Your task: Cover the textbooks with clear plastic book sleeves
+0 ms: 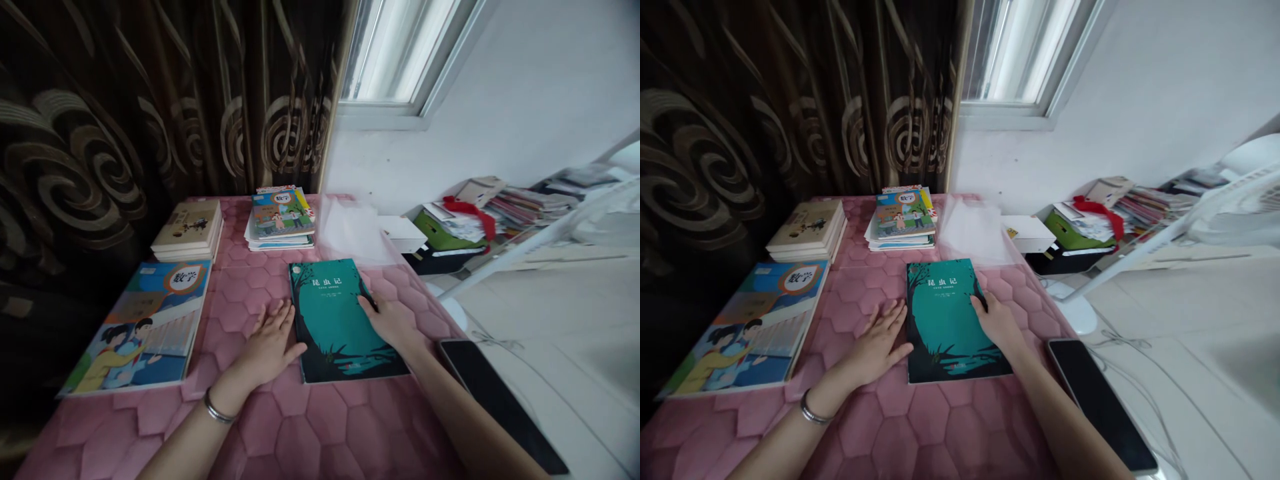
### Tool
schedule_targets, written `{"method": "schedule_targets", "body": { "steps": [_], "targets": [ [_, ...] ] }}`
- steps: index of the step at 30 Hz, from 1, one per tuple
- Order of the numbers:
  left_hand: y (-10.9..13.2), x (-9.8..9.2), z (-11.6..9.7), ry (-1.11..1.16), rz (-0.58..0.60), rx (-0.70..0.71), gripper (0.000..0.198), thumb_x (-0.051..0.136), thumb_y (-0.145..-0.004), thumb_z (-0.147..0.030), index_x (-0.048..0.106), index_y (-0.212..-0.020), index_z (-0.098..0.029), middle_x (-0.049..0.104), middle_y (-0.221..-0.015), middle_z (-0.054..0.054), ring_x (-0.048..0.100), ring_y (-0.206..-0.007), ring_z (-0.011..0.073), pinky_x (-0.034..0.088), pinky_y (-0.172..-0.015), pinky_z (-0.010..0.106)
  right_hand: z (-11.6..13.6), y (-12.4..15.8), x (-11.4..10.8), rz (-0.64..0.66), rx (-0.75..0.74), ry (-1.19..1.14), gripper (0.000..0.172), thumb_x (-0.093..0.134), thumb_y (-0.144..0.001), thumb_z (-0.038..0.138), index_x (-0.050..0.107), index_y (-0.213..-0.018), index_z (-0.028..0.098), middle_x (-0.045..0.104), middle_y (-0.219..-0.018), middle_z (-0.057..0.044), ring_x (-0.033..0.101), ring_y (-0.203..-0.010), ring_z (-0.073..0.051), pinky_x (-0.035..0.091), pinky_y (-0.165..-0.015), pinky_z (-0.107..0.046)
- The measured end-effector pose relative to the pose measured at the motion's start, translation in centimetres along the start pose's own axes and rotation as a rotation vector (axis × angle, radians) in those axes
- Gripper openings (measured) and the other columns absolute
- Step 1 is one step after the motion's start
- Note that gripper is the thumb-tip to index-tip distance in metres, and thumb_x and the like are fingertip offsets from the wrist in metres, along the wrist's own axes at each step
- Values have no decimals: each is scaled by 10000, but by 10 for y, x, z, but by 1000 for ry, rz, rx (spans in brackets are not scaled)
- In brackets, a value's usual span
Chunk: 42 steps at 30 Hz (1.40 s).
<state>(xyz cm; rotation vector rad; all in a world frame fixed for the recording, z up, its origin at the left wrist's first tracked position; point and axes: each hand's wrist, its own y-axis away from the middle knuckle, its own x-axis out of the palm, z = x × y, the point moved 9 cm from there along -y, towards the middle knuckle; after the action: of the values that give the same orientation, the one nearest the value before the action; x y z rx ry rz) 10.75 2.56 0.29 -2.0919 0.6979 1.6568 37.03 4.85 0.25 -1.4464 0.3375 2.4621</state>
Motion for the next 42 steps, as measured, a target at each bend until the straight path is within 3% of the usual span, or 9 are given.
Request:
{"method": "schedule_targets", "body": {
  "steps": [8,23,34,42],
  "targets": [
    [-1,8,1,9,67,-25,787,344,-918,-621,209,-1508,-119,223,-1572,153,176,-1464,248,105,-1192,498,1,0,2,29,-11,89,426,383,-959,441,598,-1227,189,704,-1119,-106,649,-1042,-282,467,-863,-336],
    [-3,12,2,32,32,-2,824,425,-882,-636,217,-1508,-144,280,-1551,164,200,-1454,293,157,-1167,570,-5,-3,6,-6,-39,59,438,386,-947,427,620,-1210,166,716,-1092,-114,662,-1008,-280,478,-834,-337],
    [-1,16,4,47,49,-12,848,341,-881,-685,169,-1520,-156,178,-1577,139,156,-1463,287,140,-1180,543,0,2,3,-18,-59,151,481,335,-959,456,614,-1217,161,732,-991,-121,682,-948,-284,484,-799,-351],
    [0,14,2,64,55,-19,822,377,-895,-643,160,-1519,-155,173,-1577,138,150,-1465,274,120,-1186,551,3,5,-4,-80,-23,260,434,375,-951,457,621,-1076,122,681,-1053,-177,668,-946,-290,477,-758,-350]
  ]
}}
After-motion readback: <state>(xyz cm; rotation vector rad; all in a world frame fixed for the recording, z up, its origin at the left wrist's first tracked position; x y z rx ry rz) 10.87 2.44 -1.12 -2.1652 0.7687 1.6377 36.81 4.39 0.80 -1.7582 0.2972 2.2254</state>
